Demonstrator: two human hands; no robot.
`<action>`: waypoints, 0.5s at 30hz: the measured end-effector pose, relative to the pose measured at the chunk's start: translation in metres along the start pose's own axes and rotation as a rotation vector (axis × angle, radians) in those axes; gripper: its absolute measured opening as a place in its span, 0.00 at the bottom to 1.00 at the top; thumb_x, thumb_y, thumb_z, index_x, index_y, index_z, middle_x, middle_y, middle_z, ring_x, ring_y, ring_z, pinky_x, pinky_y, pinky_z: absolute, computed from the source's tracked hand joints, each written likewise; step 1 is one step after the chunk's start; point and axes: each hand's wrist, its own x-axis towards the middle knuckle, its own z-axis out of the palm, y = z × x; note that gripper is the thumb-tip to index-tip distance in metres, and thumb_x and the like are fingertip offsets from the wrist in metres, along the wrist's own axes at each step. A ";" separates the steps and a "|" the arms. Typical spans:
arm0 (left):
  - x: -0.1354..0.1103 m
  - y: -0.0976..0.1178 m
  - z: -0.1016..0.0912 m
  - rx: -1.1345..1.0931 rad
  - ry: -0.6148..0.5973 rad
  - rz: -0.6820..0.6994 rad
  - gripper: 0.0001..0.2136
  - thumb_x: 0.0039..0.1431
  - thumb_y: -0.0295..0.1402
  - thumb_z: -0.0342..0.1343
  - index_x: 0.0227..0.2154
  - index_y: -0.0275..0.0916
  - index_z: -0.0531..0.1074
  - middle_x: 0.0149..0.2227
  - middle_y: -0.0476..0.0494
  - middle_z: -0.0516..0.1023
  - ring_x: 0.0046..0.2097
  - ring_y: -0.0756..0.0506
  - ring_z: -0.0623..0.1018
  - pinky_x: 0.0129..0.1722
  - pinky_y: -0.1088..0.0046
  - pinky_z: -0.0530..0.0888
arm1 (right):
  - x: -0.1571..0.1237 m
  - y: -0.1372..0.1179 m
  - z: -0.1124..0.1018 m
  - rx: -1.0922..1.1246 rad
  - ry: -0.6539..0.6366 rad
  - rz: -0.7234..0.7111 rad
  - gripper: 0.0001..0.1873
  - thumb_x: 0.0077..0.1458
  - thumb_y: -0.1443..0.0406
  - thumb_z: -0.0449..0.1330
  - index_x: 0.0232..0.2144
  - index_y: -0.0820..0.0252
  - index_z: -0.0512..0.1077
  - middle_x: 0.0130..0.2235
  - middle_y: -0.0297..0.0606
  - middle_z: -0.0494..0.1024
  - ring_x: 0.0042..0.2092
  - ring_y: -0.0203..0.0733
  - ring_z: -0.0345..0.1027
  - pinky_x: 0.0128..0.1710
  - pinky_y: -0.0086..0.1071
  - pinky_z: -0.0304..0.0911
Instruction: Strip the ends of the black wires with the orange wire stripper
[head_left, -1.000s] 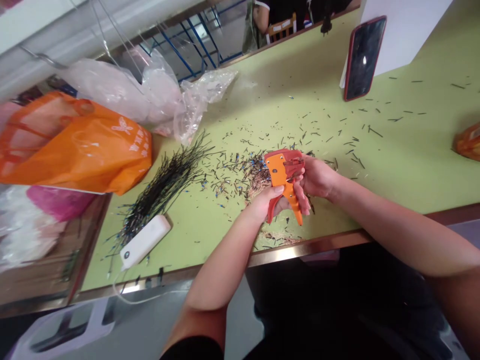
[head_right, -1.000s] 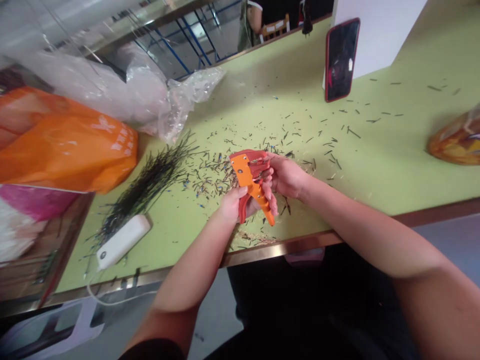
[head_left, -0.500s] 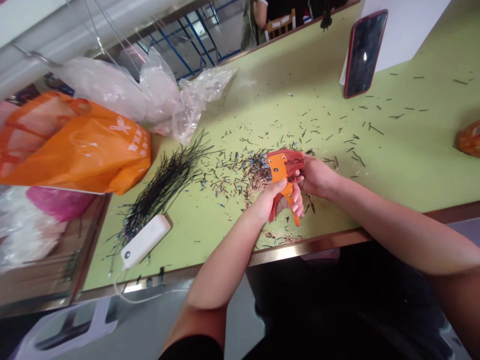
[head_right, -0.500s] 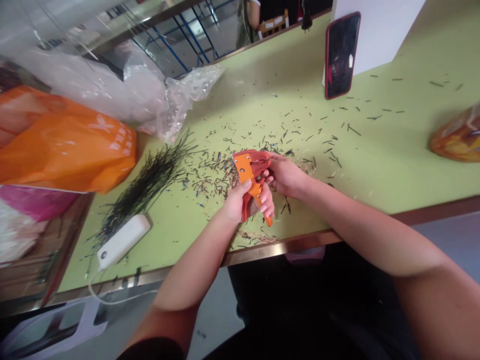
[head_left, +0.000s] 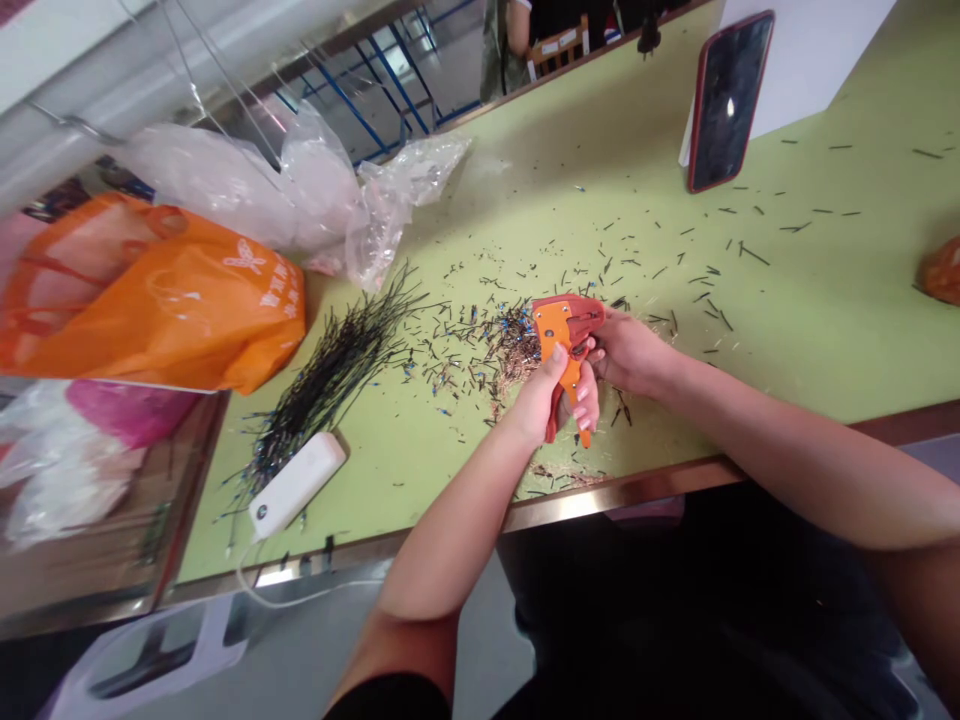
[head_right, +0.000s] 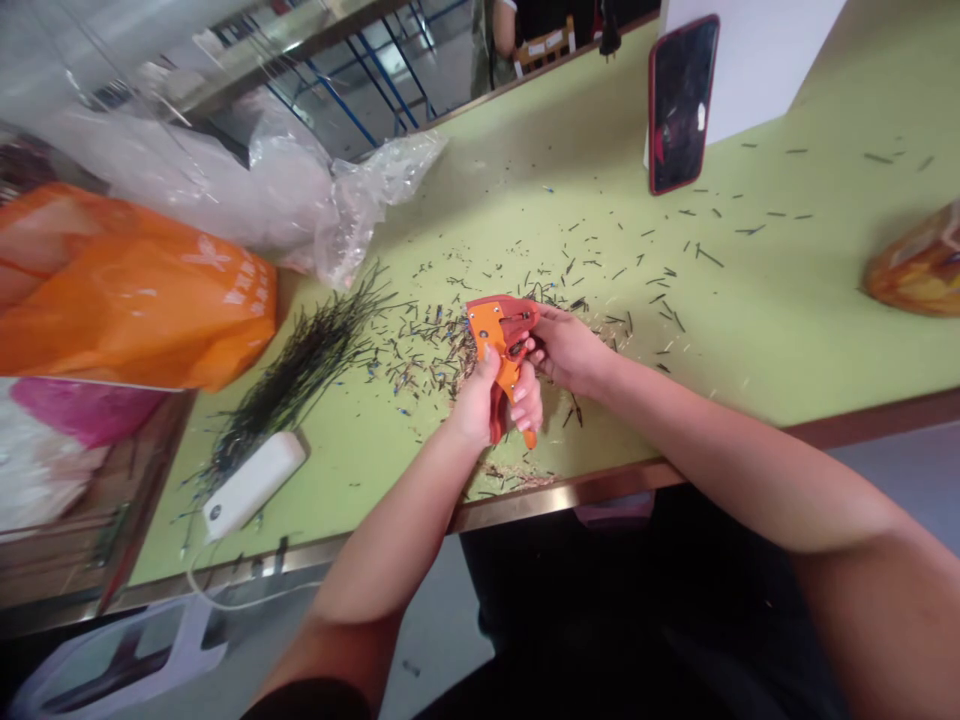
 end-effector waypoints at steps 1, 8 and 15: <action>0.001 0.000 0.001 0.003 -0.001 -0.004 0.35 0.56 0.72 0.56 0.21 0.42 0.64 0.14 0.55 0.61 0.14 0.51 0.66 0.18 0.71 0.71 | 0.000 0.000 0.001 0.001 0.017 0.002 0.11 0.61 0.78 0.57 0.31 0.62 0.73 0.23 0.28 0.68 0.21 0.27 0.56 0.21 0.19 0.53; 0.006 0.001 0.005 -0.041 0.021 0.000 0.36 0.54 0.72 0.58 0.18 0.41 0.62 0.13 0.56 0.57 0.13 0.53 0.62 0.16 0.74 0.68 | -0.001 -0.001 0.005 0.030 0.058 0.019 0.13 0.63 0.79 0.55 0.32 0.62 0.73 0.22 0.27 0.67 0.22 0.27 0.56 0.22 0.18 0.56; 0.000 0.015 -0.004 -0.091 0.095 0.019 0.36 0.62 0.71 0.50 0.25 0.38 0.73 0.21 0.46 0.73 0.24 0.46 0.77 0.29 0.66 0.79 | -0.002 -0.029 -0.003 0.123 0.130 -0.118 0.16 0.76 0.66 0.53 0.33 0.60 0.72 0.27 0.27 0.72 0.23 0.24 0.61 0.22 0.17 0.60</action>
